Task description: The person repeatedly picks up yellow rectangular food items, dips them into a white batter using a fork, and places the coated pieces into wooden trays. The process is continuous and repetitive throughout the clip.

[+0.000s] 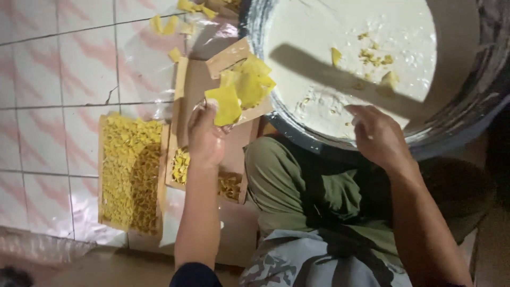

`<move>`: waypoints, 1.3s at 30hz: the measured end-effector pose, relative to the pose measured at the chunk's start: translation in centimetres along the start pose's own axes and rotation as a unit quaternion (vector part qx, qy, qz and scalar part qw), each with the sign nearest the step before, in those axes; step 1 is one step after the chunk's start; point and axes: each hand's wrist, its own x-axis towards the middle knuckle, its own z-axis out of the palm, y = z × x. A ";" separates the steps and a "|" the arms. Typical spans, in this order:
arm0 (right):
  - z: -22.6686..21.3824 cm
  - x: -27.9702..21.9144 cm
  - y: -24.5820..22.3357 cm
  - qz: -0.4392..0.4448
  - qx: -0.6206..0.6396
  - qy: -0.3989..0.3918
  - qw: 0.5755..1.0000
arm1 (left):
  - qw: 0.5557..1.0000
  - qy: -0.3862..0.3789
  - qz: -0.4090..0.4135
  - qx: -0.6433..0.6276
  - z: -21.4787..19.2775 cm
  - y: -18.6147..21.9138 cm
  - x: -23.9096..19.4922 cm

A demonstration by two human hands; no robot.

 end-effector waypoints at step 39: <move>1.2 -0.4 -2.3 0.003 0.305 0.089 0.948 | 0.973 0.067 -0.191 -0.107 13.2 -9.9 0.0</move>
